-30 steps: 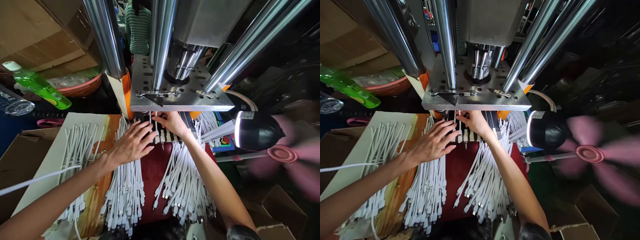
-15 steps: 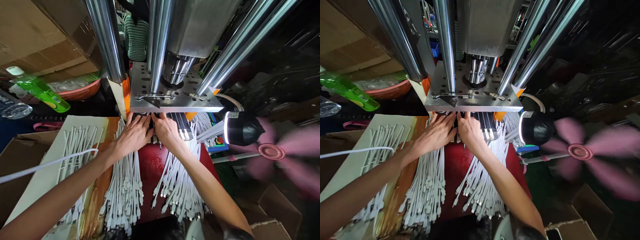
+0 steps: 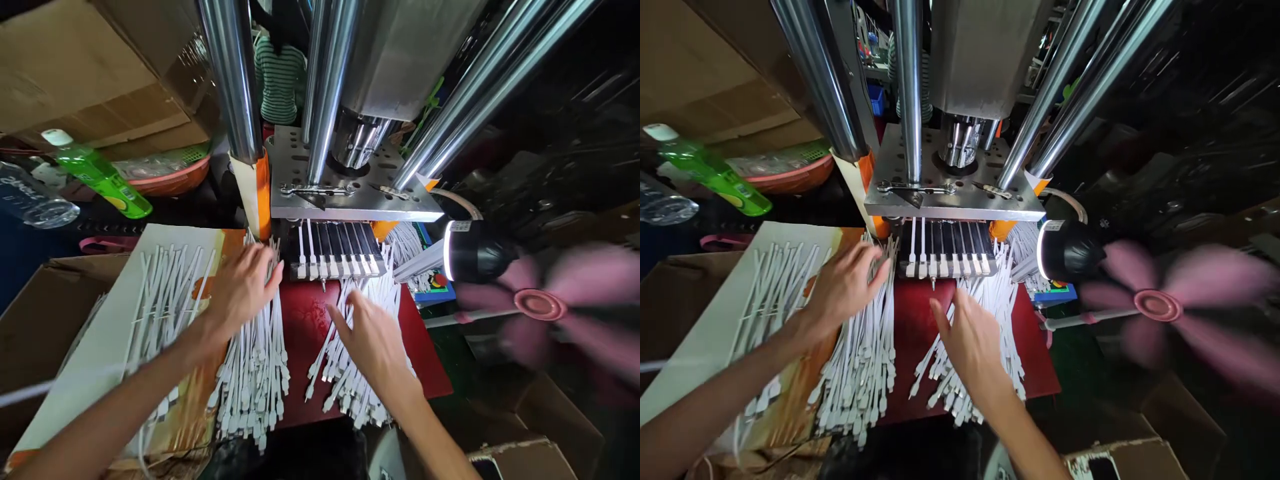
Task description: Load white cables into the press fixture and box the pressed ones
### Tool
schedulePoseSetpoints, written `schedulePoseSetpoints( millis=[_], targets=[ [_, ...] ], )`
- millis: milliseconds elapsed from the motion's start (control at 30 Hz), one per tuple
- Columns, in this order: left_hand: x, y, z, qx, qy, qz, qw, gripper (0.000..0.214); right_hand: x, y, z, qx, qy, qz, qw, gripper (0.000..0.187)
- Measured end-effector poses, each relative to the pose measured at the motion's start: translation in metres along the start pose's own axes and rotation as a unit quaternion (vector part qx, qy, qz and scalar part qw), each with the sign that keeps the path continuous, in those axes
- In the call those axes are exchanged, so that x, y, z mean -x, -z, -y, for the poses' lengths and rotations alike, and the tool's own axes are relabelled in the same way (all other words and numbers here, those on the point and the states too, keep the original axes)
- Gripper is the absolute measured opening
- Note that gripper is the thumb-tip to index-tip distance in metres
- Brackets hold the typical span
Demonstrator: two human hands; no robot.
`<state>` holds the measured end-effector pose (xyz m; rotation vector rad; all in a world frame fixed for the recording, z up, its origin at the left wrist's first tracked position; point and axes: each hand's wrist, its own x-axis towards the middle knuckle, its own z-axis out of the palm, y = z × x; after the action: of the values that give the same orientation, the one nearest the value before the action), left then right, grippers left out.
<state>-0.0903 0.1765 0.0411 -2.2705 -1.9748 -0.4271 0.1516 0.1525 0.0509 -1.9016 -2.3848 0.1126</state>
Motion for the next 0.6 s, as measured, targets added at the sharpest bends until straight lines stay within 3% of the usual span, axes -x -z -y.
schedulePoseSetpoints(
  millis=[67, 167, 233, 367, 467, 533, 600],
  targets=[
    [0.05, 0.002, 0.0, -0.056, 0.08, 0.096, 0.991, 0.044, 0.034, -0.017, -0.011, 0.061, -0.058, 0.048, 0.995, 0.035],
    [0.096, 0.0, 0.002, -0.023, 0.116, 0.194, 0.974, 0.037, 0.052, -0.036, -0.023, 0.082, -0.092, 0.089, 0.988, 0.026],
    [0.104, -0.001, 0.004, 0.008, 0.128, 0.177, 0.976, 0.036, 0.049, -0.039, -0.024, 0.06, -0.101, 0.11, 0.987, 0.026],
    [0.097, 0.007, 0.008, 0.047, 0.111, 0.108, 0.987, 0.044, 0.039, -0.034, -0.02, 0.017, -0.116, 0.115, 0.986, 0.035],
    [0.093, 0.022, 0.006, 0.168, 0.115, 0.075, 0.976, 0.042, 0.036, -0.034, -0.023, -0.007, -0.125, 0.106, 0.986, 0.031],
    [0.096, 0.03, -0.001, 0.319, 0.141, 0.098, 0.932, 0.038, 0.038, -0.032, -0.03, -0.088, -0.119, 0.087, 0.985, 0.027],
    [0.102, 0.033, -0.015, 0.481, 0.174, 0.16, 0.844, 0.036, 0.046, -0.027, -0.037, -0.236, -0.099, 0.051, 0.965, 0.026]
  ],
)
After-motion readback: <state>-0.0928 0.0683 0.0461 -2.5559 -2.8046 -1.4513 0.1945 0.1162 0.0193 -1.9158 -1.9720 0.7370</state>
